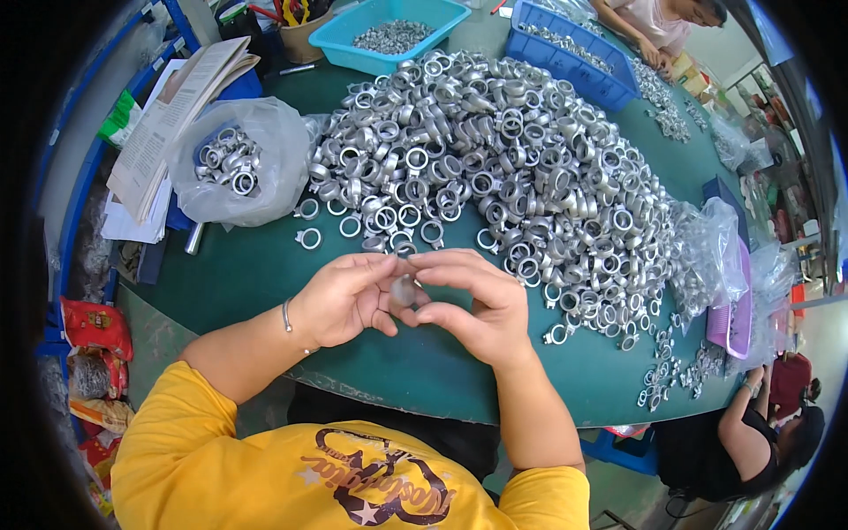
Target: The person assembles small metal rings and pins by hand, picking up one ring and one pin at a time from a large pile on the table and fitting them together.
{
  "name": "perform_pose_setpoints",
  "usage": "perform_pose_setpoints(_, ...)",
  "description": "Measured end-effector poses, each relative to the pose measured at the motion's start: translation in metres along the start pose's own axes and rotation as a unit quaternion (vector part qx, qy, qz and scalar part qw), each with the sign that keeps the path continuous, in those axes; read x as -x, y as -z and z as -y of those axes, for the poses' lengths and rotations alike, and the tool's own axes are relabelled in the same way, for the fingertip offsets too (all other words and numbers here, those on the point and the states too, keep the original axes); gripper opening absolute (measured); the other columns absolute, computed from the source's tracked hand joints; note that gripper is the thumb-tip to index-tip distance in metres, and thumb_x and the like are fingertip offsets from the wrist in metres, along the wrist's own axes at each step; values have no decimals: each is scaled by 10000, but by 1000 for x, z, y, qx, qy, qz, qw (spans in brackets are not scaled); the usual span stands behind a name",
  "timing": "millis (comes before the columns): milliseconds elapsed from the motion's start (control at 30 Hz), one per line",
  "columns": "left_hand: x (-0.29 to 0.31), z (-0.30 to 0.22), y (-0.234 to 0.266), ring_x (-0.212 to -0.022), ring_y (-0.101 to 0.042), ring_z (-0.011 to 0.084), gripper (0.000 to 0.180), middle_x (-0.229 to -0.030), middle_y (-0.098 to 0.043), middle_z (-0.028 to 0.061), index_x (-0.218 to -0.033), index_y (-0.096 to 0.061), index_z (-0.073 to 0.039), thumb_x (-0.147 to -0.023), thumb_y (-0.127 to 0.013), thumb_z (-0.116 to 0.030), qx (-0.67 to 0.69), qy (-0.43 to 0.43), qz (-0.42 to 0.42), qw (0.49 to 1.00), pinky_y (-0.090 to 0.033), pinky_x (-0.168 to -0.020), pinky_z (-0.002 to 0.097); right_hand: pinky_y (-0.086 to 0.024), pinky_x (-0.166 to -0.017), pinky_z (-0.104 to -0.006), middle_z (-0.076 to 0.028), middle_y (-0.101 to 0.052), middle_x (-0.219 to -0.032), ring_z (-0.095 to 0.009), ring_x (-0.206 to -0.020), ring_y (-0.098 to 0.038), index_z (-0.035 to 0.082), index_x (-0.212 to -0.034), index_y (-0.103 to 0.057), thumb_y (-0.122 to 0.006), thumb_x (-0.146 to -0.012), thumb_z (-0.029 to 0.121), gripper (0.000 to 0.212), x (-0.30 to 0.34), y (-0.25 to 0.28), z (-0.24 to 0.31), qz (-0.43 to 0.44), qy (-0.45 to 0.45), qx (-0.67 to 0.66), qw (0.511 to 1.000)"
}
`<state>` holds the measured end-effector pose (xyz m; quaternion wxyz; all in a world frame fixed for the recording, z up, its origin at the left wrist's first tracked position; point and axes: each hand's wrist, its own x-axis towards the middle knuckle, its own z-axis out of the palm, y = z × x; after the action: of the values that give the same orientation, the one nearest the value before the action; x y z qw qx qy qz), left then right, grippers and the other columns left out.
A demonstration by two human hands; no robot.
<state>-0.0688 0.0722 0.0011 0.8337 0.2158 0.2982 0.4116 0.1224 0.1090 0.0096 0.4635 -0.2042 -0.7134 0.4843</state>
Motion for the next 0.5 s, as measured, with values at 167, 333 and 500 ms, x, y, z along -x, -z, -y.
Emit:
perform_pose_setpoints(167, -5, -1, 4, -579, -532, 108, 219, -747, -562, 45, -940, -563, -10, -923, -465, -205, 13, -68, -87, 994, -393, -420, 196, -461, -605, -295, -87, -589, -799, -212, -675, -576, 22, -840, -631, -633, -743, -18, 105, -10, 2, -3, -112, -96, 294, 944)
perform_pose_setpoints(333, -6, -3, 1, -559, -480, 73, 94, -718, -536, 21, -904, -547, -26, -872, -558, -113, -63, -156, -120, 978, -366, -426, 191, -461, -634, -358, -98, -567, -784, -276, -738, -566, 49, -844, -627, -667, -722, 71, 131, -20, -5, -20, 40, -41, 537, 842)
perform_pose_setpoints(500, -5, 2, 4, -557, -476, 68, 115, -706, -536, 17, -928, -547, -16, -862, -577, -106, -116, -174, -120, 970, -376, -446, 188, -437, -576, -276, -61, -562, -766, -187, -667, -553, 31, -847, -618, -658, -740, 20, 115, -23, -10, -5, 19, -156, 327, 932)
